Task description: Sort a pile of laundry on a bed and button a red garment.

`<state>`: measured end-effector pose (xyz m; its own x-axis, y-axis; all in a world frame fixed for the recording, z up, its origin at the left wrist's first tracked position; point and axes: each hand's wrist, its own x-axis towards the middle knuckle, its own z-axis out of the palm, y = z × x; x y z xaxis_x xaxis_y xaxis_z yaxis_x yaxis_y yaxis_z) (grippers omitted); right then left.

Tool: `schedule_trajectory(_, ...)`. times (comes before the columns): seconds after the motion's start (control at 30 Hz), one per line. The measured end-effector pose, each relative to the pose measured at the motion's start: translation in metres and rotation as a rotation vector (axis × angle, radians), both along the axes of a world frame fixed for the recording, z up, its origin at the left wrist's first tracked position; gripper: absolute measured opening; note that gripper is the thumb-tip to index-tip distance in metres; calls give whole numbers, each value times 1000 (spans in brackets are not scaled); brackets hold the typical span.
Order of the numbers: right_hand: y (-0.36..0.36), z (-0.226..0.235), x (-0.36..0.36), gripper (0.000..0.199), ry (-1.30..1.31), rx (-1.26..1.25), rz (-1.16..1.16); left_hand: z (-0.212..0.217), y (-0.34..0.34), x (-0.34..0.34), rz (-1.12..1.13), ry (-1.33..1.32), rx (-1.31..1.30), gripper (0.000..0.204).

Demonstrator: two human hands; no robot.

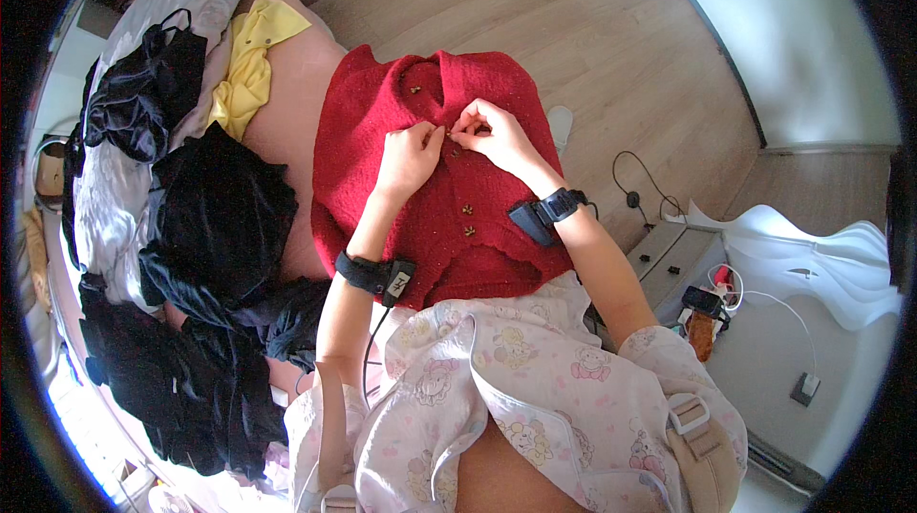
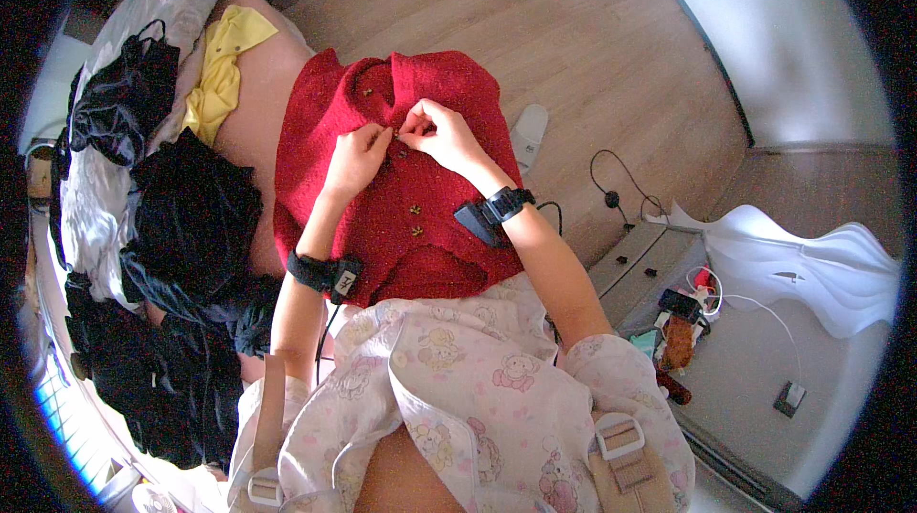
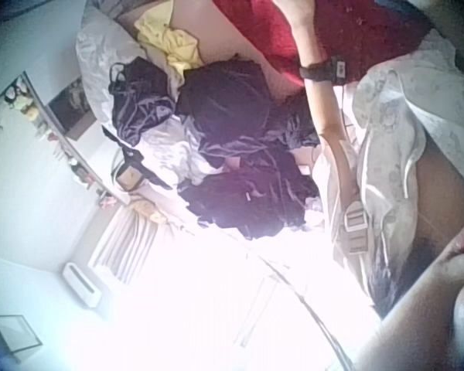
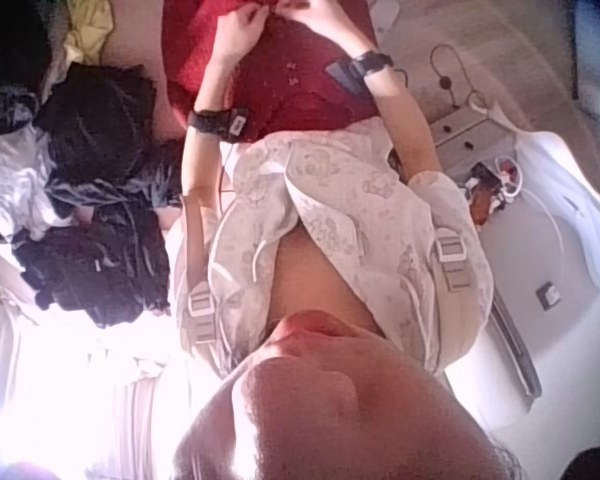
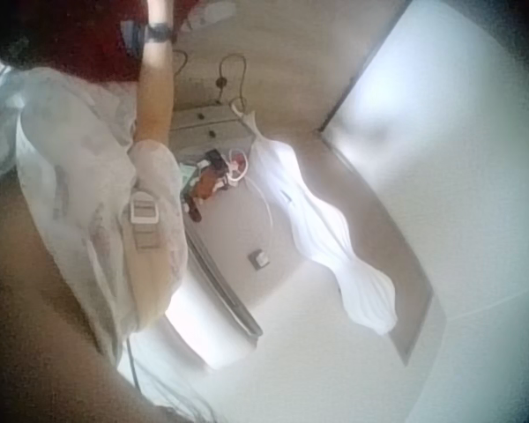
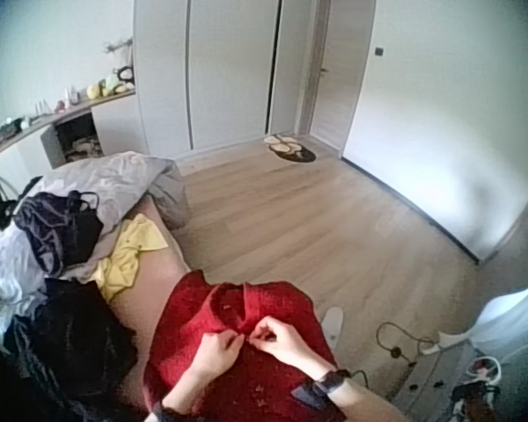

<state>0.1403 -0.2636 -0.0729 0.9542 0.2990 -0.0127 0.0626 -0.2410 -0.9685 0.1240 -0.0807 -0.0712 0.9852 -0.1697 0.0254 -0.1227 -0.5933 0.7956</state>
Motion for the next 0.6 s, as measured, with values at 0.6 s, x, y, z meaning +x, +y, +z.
schedule_trajectory(0.6,-1,-4,0,22,-111,-36,159,3,4,7,-146,-58,60,18)
